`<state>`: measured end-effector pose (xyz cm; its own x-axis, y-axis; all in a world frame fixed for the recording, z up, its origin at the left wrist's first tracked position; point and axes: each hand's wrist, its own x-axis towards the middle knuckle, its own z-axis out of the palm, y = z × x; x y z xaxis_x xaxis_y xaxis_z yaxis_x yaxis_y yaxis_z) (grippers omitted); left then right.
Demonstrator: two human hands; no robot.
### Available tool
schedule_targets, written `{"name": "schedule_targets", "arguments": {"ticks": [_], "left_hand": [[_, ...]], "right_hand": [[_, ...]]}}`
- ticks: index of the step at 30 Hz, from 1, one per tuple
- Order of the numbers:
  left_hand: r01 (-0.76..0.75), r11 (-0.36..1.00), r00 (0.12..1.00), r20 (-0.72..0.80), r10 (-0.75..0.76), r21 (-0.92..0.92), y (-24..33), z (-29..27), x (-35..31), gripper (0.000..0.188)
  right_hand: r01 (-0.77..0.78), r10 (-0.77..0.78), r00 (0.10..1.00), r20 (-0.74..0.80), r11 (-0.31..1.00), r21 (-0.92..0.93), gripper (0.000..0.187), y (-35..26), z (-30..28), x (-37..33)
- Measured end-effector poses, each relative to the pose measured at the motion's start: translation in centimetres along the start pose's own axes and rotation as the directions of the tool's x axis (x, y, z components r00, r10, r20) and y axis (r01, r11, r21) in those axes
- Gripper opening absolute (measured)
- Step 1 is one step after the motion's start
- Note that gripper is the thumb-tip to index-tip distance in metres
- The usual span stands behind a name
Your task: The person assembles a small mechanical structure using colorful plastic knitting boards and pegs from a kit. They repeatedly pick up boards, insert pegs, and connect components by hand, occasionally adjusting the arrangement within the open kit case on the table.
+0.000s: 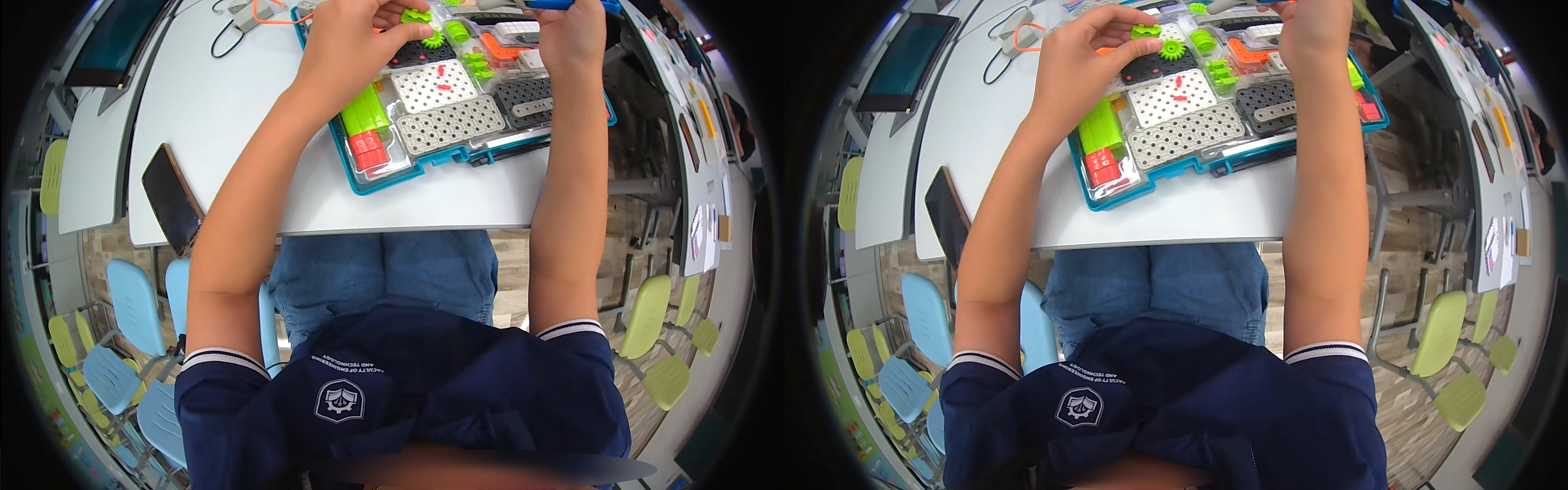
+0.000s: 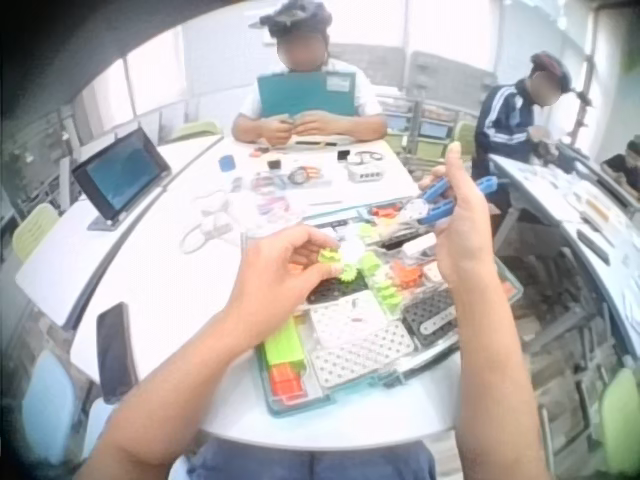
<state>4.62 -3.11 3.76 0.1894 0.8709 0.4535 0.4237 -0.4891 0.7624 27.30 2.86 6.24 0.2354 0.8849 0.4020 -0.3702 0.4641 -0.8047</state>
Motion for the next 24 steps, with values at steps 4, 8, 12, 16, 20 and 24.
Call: {"name": "schedule_targets", "arguments": {"ticks": [4, 8, 12, 16, 20, 24], "left_hand": [[-0.179, 0.976, 0.982, 0.076, 0.171, 0.127, 0.8, 1.3, 1.7, 0.019], [-0.324, 0.925, 0.935, 0.216, 0.282, 0.197, 1.1, 3.0, 3.5, 0.021], [-0.292, 0.943, 0.937, 0.243, 0.249, 0.158, 1.1, 4.2, 4.0, 0.019], [-0.161, 0.965, 0.96, 0.26, 0.104, 0.205, 1.3, 4.3, 4.3, 0.017], [-0.22, 0.938, 0.941, 0.313, 0.131, 0.268, 1.6, 3.7, 4.6, 0.015], [-0.248, 0.905, 0.94, 0.313, 0.138, 0.345, 1.2, 4.4, 4.6, 0.014]], "right_hand": [[-0.008, 0.006, 0.999, -0.045, 0.999, -0.043, 0.036, 0.5, -0.5, 0.3], [-0.013, 0.007, 0.997, -0.083, 0.998, -0.068, 0.038, 0.6, -1.0, 0.8], [-0.029, 0.032, 0.997, -0.065, 0.998, 0.058, 0.037, 0.5, -1.4, 1.1], [-0.039, 0.042, 0.998, -0.04, 0.997, 0.067, 0.036, 0.5, -1.5, 1.0], [-0.041, 0.042, 0.999, -0.034, 0.999, 0.031, 0.036, 0.6, -1.2, 0.9], [-0.045, 0.045, 0.998, -0.045, 0.999, 0.007, 0.036, 0.6, -1.2, 0.9]]}}
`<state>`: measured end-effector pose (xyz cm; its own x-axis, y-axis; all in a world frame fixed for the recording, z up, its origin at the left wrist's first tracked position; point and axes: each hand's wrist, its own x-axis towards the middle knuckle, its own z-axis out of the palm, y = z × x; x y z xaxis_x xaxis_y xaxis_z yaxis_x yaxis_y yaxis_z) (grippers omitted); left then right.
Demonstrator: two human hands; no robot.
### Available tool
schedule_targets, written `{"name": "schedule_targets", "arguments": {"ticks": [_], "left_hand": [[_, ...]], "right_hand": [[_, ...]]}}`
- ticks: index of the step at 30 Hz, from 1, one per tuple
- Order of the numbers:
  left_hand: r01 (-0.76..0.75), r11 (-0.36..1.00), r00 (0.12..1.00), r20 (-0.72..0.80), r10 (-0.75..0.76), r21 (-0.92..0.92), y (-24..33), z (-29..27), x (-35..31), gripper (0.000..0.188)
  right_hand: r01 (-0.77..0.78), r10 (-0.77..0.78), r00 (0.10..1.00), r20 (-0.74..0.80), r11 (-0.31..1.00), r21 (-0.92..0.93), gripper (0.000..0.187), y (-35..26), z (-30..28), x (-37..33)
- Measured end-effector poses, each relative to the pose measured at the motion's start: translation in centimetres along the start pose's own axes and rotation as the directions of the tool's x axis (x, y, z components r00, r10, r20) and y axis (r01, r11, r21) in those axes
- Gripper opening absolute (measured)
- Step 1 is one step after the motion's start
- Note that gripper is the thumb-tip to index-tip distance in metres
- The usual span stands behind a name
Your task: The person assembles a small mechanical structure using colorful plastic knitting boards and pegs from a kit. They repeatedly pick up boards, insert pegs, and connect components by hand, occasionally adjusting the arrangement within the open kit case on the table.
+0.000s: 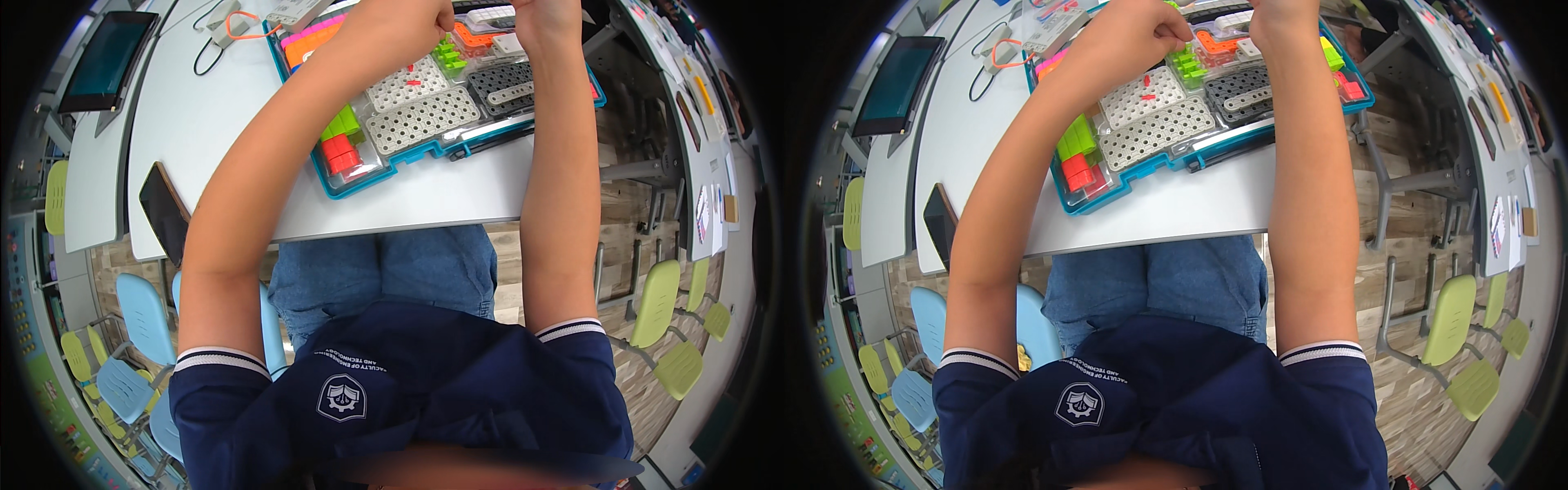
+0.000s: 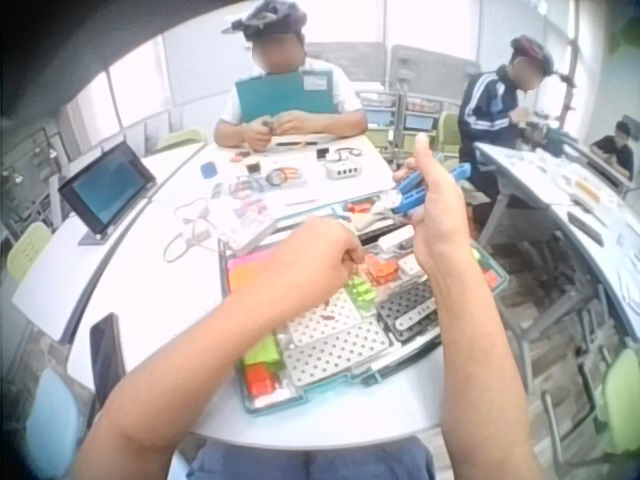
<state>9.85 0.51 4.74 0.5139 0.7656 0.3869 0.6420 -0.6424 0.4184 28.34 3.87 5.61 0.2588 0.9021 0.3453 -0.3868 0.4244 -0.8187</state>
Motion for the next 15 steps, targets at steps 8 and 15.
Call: {"name": "schedule_targets", "arguments": {"ticks": [8, 15], "left_hand": [[-0.041, 0.991, 0.986, -0.156, 0.061, 0.13, 0.1, -1.0, -0.9, 0.013], [0.097, 0.995, 0.995, -0.024, -0.096, 0.034, -4.1, -6.1, -3.1, 0.027]], "right_hand": [[-0.024, 0.024, 1.0, 0.003, 1.0, -0.015, 0.035, 0.3, -0.1, 0.0], [-0.016, 0.016, 0.999, -0.029, 1.0, -0.013, 0.032, 0.3, 0.2, 0.0]]}}
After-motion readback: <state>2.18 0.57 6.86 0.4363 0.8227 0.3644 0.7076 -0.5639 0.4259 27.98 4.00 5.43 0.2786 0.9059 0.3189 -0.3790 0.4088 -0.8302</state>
